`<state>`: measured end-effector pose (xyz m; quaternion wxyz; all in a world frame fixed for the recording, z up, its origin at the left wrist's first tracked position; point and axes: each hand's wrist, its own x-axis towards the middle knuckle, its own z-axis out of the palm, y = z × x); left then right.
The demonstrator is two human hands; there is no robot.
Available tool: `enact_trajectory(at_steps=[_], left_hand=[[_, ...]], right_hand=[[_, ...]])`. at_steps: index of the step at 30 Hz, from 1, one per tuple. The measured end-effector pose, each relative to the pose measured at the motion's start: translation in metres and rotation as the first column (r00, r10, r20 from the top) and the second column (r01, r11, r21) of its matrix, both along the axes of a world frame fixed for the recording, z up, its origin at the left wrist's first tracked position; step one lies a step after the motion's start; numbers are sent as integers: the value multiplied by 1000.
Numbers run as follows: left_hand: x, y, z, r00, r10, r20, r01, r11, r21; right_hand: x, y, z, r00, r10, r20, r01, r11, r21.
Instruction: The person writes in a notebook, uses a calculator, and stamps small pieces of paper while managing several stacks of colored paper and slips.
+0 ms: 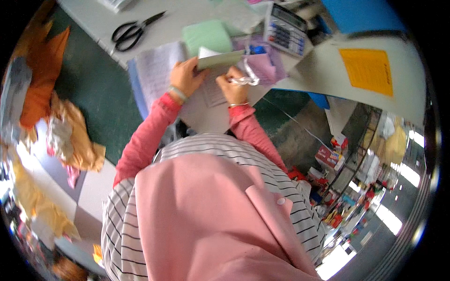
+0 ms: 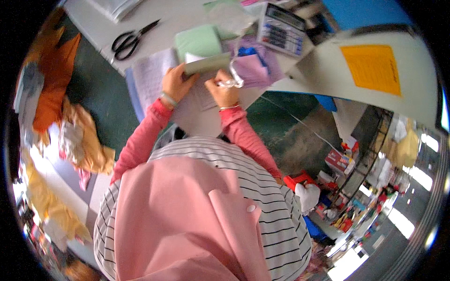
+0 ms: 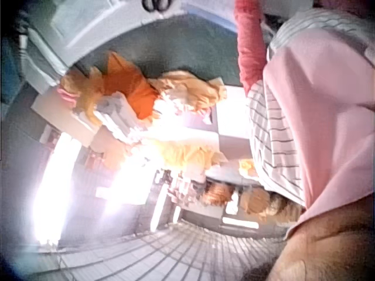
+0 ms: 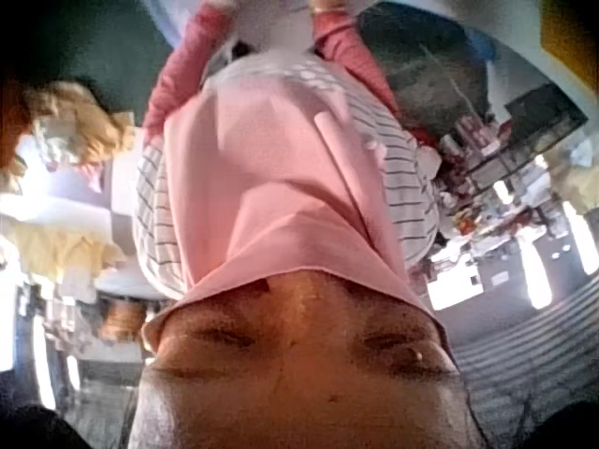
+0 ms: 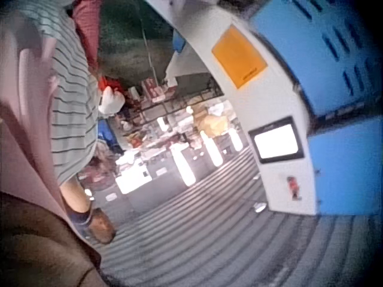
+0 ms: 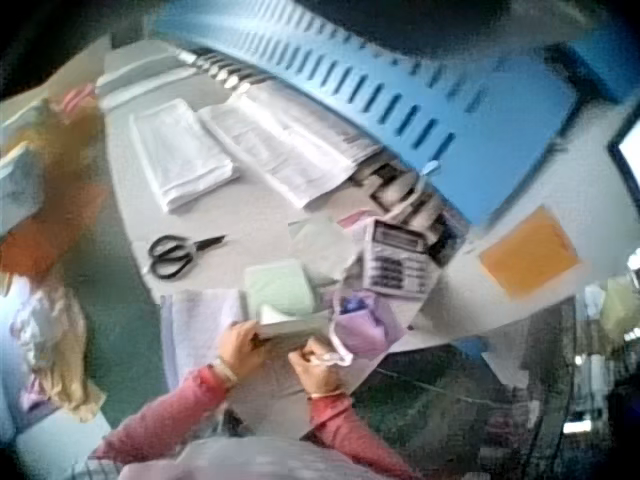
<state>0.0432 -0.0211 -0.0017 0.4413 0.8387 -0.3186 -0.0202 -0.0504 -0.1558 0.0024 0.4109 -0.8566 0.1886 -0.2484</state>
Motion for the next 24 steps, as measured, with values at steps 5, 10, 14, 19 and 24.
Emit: enact_trajectory(at_steps=[5, 10, 14, 19, 24], left_hand=[[9, -15, -21, 993, -119, 22, 119, 993, -5], [30, 20, -108, 999, -5, -38, -4, 972, -233], [8, -25, -87, 993, -90, -83, 71, 975, -208], [1, -52, -70, 988, -138, -76, 124, 978, -168], [1, -63, -65, 982, -161, -99, 146, 979, -146]], right_hand=[[-1, -16, -18, 996, -34, -79, 38, 998, 42], [13, 1, -28, 982, 22, 185, -35, 997, 66], [7, -10, -34, 973, -10, 232, -15, 994, 105], [8, -5, -27, 984, -9, 175, -8, 995, 96], [20, 3, -36, 972, -37, 234, 33, 999, 24]])
